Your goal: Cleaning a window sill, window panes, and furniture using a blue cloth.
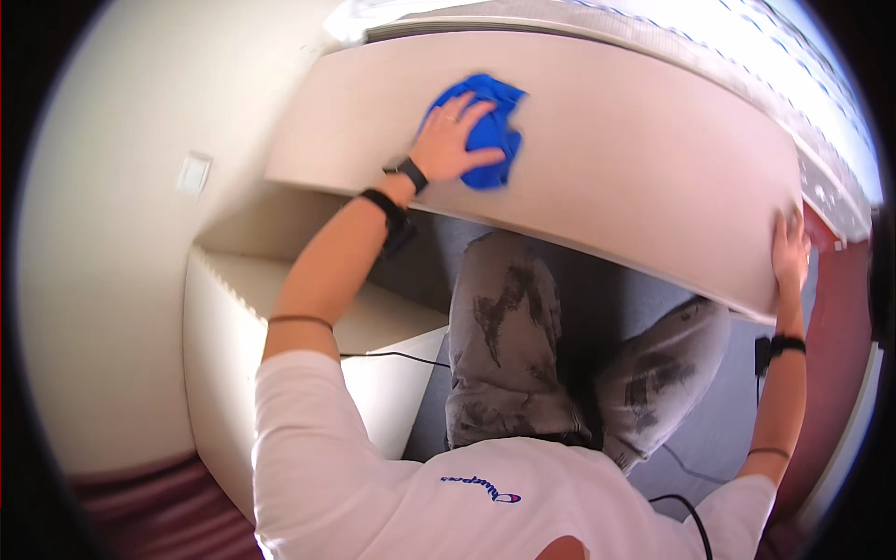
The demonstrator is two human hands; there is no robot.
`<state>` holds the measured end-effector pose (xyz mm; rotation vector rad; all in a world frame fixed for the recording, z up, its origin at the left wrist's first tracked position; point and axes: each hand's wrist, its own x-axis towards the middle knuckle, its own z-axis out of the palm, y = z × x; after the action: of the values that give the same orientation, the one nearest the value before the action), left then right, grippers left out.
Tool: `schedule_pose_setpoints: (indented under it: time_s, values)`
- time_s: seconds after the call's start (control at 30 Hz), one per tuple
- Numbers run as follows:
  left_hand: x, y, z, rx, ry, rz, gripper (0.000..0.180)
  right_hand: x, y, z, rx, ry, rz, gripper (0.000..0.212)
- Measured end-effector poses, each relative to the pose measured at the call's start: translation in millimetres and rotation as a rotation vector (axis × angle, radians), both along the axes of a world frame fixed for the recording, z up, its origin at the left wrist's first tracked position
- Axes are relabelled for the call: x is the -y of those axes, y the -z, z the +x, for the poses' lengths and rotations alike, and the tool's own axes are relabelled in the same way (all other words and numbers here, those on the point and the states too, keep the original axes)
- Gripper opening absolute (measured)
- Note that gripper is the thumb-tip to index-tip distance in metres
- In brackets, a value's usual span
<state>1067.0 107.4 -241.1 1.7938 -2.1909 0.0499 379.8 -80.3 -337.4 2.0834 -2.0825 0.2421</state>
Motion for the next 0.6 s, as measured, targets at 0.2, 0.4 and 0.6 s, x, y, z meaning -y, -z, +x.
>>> schedule_pose_setpoints:
  time_s: [0.2, 0.4, 0.6]
  values:
    - [-105, -5, 206, 0.024, -0.758, -0.015, 0.087, -23, -5, 56, 0.231, 0.123, 0.080, 0.068]
    - [-186, 11, 304, -0.026, -1.153, -0.024, 0.092, -15, -9, 54, 0.272, 0.144, 0.058, 0.066]
    - [-142, 12, 326, -0.115, -1.262, 0.115, 0.097, -10, -15, 40, 0.261, 0.274, 0.098, 0.067]
